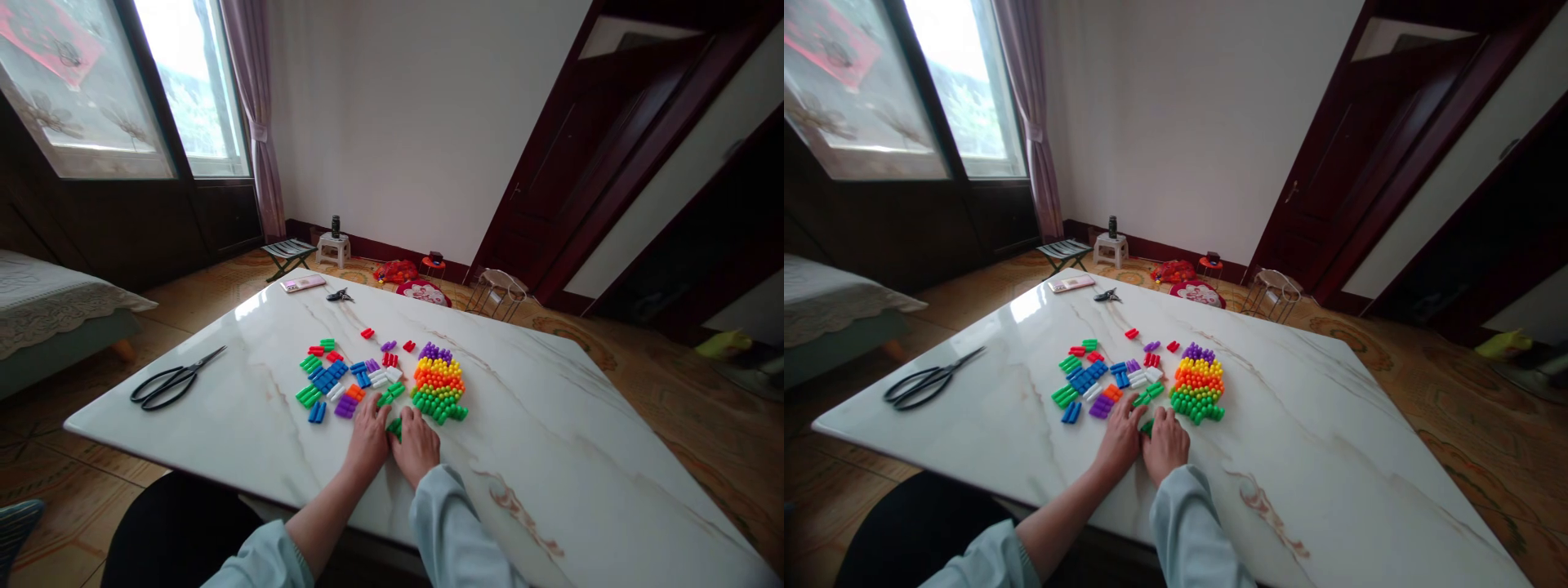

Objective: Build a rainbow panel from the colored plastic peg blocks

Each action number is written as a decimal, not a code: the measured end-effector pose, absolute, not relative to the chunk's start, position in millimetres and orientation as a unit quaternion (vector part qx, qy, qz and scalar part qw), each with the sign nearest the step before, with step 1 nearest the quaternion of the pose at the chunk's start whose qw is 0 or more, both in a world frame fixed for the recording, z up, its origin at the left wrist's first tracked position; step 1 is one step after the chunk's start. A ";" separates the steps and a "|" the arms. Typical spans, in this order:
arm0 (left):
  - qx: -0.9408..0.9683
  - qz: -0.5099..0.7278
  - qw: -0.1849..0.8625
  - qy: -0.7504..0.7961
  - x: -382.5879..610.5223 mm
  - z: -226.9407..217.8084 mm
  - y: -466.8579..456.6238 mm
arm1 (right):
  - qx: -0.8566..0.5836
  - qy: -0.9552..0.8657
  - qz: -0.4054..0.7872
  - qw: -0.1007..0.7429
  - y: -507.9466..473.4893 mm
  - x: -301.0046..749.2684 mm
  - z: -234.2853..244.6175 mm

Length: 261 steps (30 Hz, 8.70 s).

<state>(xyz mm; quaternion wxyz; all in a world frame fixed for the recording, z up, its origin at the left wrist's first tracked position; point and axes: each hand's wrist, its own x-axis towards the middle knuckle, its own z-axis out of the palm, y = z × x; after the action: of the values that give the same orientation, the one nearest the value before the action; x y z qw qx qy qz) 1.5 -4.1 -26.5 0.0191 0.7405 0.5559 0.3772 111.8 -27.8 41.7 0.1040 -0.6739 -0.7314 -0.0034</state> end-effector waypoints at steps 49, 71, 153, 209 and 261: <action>0.747 0.373 0.024 0.549 0.2 -26.5 -4.0 | -0.726 -0.502 0.124 0.453 -34.2 255.0 11.4; 0.745 0.382 0.025 0.546 -0.5 -23.8 -4.8 | -0.676 -0.596 0.061 0.429 -33.7 224.6 -7.6; 0.702 0.442 0.219 0.514 -6.6 1.5 -2.8 | -0.643 -0.681 0.028 0.348 -45.1 168.2 -2.3; 0.667 0.428 0.324 0.517 20.0 5.3 17.6 | -0.673 -0.725 -0.014 0.146 -32.0 144.7 13.2; 0.788 0.015 0.100 0.607 -175.4 81.7 103.6 | -0.648 -0.746 -0.062 0.144 -15.7 110.3 -4.7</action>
<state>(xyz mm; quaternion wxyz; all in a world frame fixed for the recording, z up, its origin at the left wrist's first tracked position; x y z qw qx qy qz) -175.4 103.6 81.7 0.1004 0.7881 0.6071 0.0154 110.3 -15.7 -4.7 0.1443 -0.6476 -0.7457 -0.0615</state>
